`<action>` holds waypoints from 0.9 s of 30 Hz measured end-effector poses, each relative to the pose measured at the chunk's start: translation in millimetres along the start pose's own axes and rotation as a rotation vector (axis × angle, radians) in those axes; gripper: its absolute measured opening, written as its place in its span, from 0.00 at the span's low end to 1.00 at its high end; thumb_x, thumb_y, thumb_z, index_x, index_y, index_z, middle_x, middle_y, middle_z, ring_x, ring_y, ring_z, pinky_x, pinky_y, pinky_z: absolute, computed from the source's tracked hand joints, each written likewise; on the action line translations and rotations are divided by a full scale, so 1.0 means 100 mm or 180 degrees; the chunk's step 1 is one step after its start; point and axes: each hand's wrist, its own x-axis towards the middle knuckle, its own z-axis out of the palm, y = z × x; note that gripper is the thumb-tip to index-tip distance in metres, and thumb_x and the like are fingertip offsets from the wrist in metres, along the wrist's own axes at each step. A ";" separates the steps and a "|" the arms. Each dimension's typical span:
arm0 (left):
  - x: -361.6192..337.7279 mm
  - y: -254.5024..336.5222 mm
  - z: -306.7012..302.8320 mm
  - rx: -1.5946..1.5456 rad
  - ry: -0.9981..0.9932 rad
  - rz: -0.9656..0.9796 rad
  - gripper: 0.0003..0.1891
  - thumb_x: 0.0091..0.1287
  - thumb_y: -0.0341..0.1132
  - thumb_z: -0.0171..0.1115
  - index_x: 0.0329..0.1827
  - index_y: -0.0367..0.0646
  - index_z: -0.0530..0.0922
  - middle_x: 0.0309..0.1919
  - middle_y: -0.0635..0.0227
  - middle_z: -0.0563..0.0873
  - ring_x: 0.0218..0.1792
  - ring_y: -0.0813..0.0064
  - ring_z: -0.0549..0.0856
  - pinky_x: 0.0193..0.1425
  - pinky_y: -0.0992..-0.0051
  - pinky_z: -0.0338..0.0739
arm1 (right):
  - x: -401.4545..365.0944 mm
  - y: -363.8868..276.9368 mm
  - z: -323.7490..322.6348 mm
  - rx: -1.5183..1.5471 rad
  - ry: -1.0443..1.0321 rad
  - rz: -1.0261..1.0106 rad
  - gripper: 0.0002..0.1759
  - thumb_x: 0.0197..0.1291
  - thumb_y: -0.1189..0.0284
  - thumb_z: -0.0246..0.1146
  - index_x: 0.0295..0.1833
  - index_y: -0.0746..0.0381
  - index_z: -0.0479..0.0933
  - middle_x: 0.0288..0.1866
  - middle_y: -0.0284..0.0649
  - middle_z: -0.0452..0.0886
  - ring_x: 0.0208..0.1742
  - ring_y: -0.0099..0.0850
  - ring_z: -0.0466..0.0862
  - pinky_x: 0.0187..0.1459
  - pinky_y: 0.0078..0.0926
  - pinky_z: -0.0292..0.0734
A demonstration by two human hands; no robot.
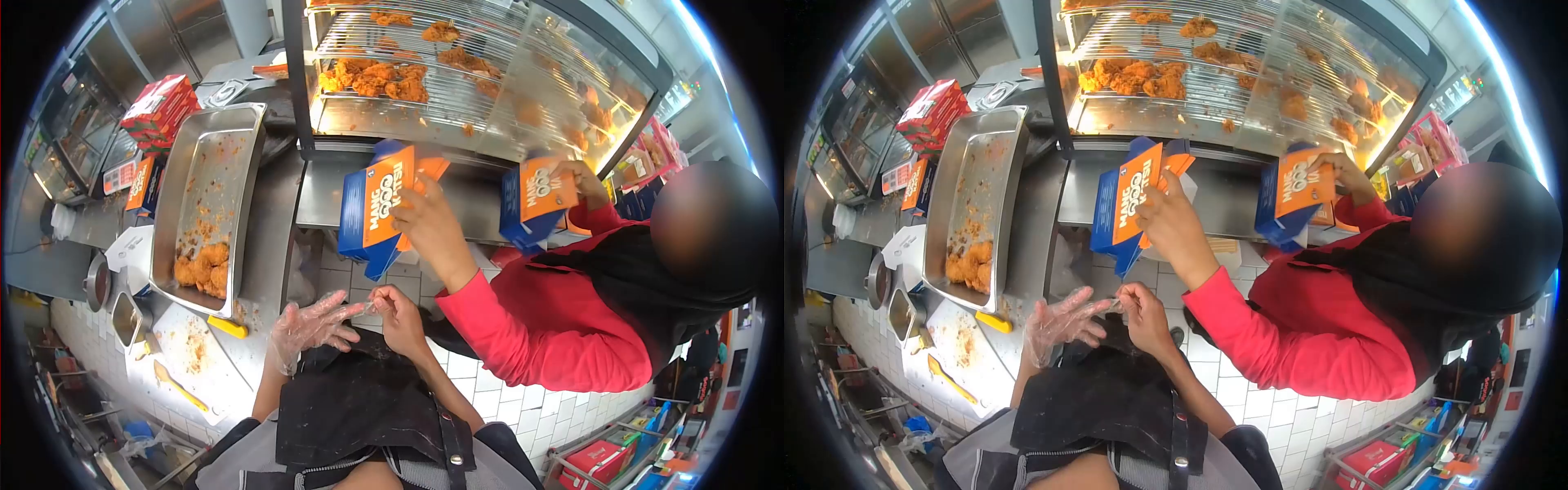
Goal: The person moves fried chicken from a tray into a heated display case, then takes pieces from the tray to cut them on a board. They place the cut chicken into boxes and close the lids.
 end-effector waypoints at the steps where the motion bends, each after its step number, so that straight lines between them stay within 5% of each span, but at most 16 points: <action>1: -0.02 0.04 -0.02 -0.0020 0.0004 0.0030 0.47 0.69 0.74 0.40 0.83 0.55 0.47 0.80 0.48 0.51 0.70 0.42 0.71 0.66 0.47 0.73 | 0.03 0.03 0.05 -0.0026 -0.0023 0.0013 0.09 0.76 0.72 0.52 0.45 0.67 0.72 0.42 0.37 0.78 0.39 0.22 0.80 0.46 0.22 0.76; 10: -0.34 0.27 -0.39 -0.0014 0.0350 -0.0196 0.46 0.69 0.72 0.41 0.82 0.51 0.51 0.79 0.49 0.55 0.71 0.45 0.71 0.71 0.48 0.67 | 0.23 -0.03 0.47 0.0430 -0.0088 0.0374 0.11 0.77 0.70 0.50 0.45 0.66 0.71 0.31 0.34 0.75 0.33 0.22 0.79 0.42 0.24 0.77; 23: -0.96 -0.62 0.24 -0.0415 0.0673 0.0982 0.44 0.72 0.69 0.40 0.82 0.48 0.49 0.77 0.47 0.60 0.72 0.46 0.70 0.73 0.51 0.66 | -0.38 0.13 0.58 0.0734 -0.0894 0.0394 0.12 0.79 0.69 0.48 0.48 0.68 0.70 0.45 0.37 0.73 0.37 0.21 0.76 0.43 0.25 0.83; 25: -1.03 -0.71 0.48 -0.0276 0.0796 0.1211 0.44 0.71 0.70 0.40 0.83 0.54 0.45 0.79 0.48 0.56 0.73 0.46 0.68 0.73 0.50 0.66 | -0.49 0.15 0.59 0.0710 -0.1291 0.0596 0.13 0.79 0.69 0.48 0.48 0.68 0.70 0.50 0.41 0.74 0.41 0.22 0.78 0.43 0.24 0.83; 27: -1.06 -0.68 0.88 -0.0042 0.1580 0.1917 0.45 0.70 0.72 0.41 0.83 0.65 0.39 0.81 0.52 0.51 0.75 0.47 0.64 0.72 0.47 0.66 | -0.63 0.17 0.66 0.1160 -0.1307 0.0675 0.14 0.79 0.69 0.47 0.48 0.69 0.70 0.51 0.44 0.77 0.42 0.22 0.80 0.43 0.24 0.83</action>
